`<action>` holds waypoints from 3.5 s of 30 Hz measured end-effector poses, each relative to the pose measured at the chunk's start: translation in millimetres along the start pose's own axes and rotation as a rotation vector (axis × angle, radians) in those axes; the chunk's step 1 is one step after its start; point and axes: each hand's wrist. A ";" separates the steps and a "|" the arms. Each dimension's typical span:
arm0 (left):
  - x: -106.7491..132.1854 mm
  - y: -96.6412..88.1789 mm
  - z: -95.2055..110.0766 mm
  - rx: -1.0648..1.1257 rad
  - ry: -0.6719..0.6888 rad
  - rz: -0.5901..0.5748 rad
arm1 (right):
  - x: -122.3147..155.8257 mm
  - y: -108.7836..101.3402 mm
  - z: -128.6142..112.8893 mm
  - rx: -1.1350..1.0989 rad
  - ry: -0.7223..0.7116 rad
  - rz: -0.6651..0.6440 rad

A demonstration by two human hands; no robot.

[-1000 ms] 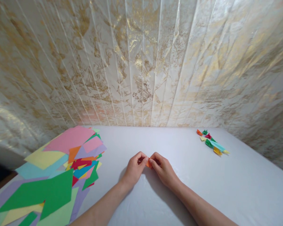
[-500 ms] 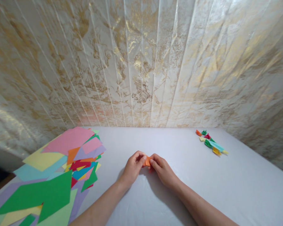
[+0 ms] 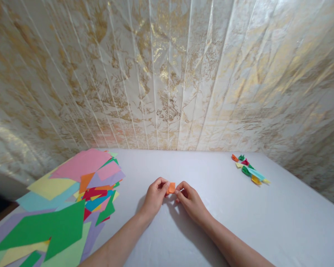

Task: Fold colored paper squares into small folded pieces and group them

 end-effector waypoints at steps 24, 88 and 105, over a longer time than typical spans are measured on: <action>0.7 1.4 0.6 -0.085 -0.078 -0.143 | -2.8 5.1 1.3 -0.150 0.033 -0.016; 10.2 2.7 -6.5 -0.726 0.363 -0.308 | -8.6 -26.1 -2.8 0.558 0.176 -0.008; 10.4 3.3 0.7 -0.864 0.194 -0.168 | -3.3 -23.7 -9.2 0.672 0.052 -0.090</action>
Point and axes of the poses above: each hand's wrist, its own x-axis away from the middle knuckle, its own y-axis out of the palm, z = x × y, and after that the axes turned 3 degrees about x, right-handed
